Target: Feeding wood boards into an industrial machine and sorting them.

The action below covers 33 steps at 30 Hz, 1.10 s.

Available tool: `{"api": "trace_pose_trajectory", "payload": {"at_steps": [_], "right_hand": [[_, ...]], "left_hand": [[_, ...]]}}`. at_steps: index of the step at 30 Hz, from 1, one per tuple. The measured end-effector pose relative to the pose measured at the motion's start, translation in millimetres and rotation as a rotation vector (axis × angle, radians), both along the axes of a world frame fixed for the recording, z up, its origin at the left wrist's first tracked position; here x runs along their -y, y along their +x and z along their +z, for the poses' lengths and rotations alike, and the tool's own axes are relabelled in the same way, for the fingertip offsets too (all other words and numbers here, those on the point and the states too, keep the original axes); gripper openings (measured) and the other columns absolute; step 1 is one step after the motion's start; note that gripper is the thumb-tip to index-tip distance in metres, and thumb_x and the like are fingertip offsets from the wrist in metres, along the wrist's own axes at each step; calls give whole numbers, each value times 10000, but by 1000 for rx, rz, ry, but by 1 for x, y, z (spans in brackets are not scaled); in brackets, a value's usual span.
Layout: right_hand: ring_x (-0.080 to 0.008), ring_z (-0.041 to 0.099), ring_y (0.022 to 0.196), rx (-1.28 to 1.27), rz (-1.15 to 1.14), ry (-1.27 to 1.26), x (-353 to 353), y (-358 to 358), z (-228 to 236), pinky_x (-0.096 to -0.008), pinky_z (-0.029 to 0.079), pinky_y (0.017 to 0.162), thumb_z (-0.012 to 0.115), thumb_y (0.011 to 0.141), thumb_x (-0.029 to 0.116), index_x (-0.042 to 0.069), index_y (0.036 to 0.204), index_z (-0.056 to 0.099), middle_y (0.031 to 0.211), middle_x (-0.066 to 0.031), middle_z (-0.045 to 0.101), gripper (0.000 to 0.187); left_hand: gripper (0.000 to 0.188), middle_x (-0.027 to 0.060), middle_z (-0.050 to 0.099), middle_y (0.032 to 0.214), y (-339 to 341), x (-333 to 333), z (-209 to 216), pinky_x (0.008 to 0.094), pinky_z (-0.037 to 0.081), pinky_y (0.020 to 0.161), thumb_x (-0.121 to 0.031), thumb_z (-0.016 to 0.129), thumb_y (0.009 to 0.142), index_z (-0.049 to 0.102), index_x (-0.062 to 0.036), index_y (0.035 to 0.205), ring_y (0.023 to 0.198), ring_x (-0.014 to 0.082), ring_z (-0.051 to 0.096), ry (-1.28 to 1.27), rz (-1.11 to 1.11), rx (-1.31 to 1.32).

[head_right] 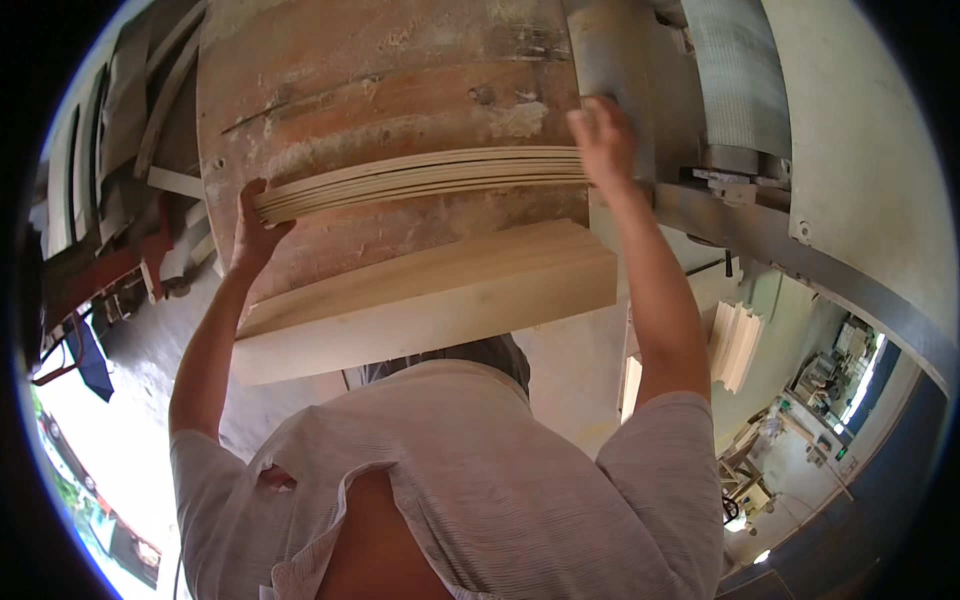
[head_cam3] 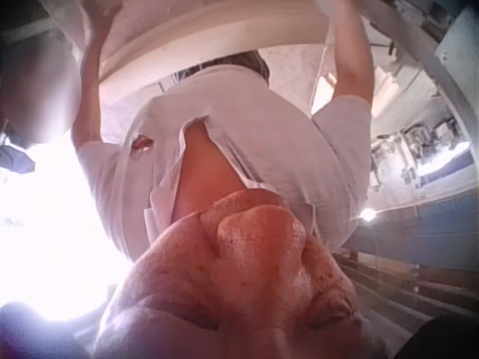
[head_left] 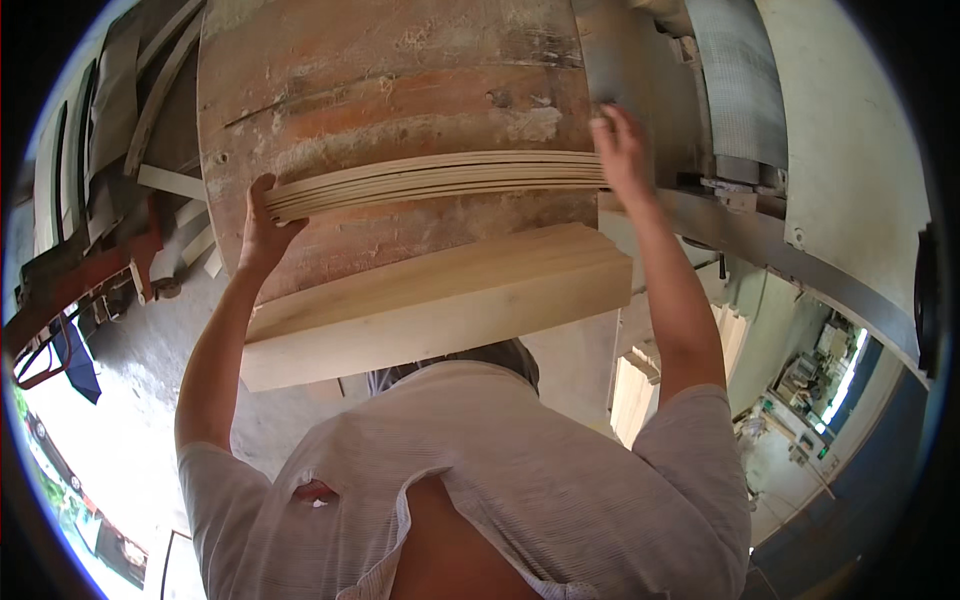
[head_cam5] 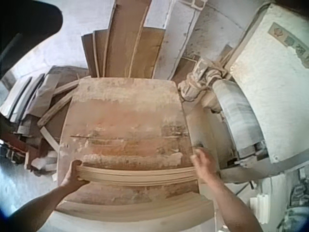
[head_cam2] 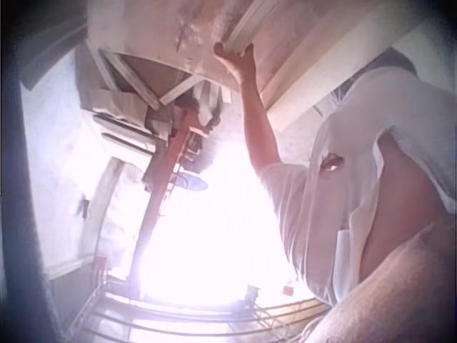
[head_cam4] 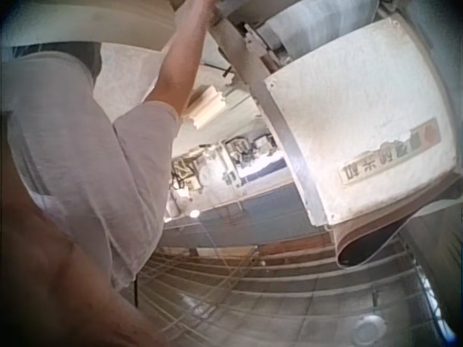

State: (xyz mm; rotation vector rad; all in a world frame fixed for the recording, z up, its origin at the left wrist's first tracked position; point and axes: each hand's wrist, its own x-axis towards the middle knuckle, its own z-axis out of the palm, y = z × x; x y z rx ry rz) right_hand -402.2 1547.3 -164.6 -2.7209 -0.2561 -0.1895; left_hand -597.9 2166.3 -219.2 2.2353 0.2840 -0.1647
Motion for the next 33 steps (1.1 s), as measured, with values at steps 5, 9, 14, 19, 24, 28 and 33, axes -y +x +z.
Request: {"api": "trace_pose_trajectory", "payload": {"at_steps": [5,9,14,19,24,28,33], "right_hand": [[-322,582,1460,-698,-738,902,120,9,-8,-493,410,1242,366,1182,661,81,1586,641,1642,-140,623,759],[-284,451,1607,-830,-419,1054,84,-1,-15,-452,294,1333,245,1180,721,40,1688,515,1734,-96,545,892],[-318,470,1585,-726,-526,1128,90,2,-22,-454,330,1321,436,1139,720,4,1678,506,1718,-158,544,898],[-377,477,1571,-311,-317,199,52,-13,-15,-481,377,1298,714,1041,673,-5,1673,486,1709,-219,514,955],[-404,494,1562,-220,547,-307,-103,-44,39,-510,415,1286,837,975,540,14,1648,491,1641,-238,563,922],[-409,560,1484,-499,573,-422,-126,-40,18,-538,461,1230,824,968,568,33,1597,546,1595,-233,588,871],[-420,652,1374,-383,568,-261,-113,-35,32,-500,529,1148,816,1002,500,10,1513,616,1486,-226,683,735]], "left_hand": [[1088,177,529,1608,8,14,-12,471,527,1219,-21,984,793,346,-156,1663,1494,358,549,-89,1,42],[1117,178,529,1611,-5,2,-17,472,507,1234,-19,992,769,342,-148,1668,1505,358,534,-74,56,20],[1056,185,556,1549,6,3,-14,472,524,1198,-58,1010,757,404,-122,1619,1442,357,569,1,-30,49],[909,209,552,1528,17,8,11,522,552,1133,-240,1034,775,502,-54,1489,1413,421,578,384,-138,39],[786,179,592,1477,29,7,58,513,506,1156,-321,1025,752,610,-50,1362,1374,387,604,723,-361,134],[705,141,663,1358,38,-4,46,506,490,1158,-378,982,795,634,-74,1328,1296,370,636,655,-523,131],[693,145,676,1311,63,-29,85,485,526,1134,-348,971,811,658,-101,1378,1295,387,635,571,-552,-96]]}}
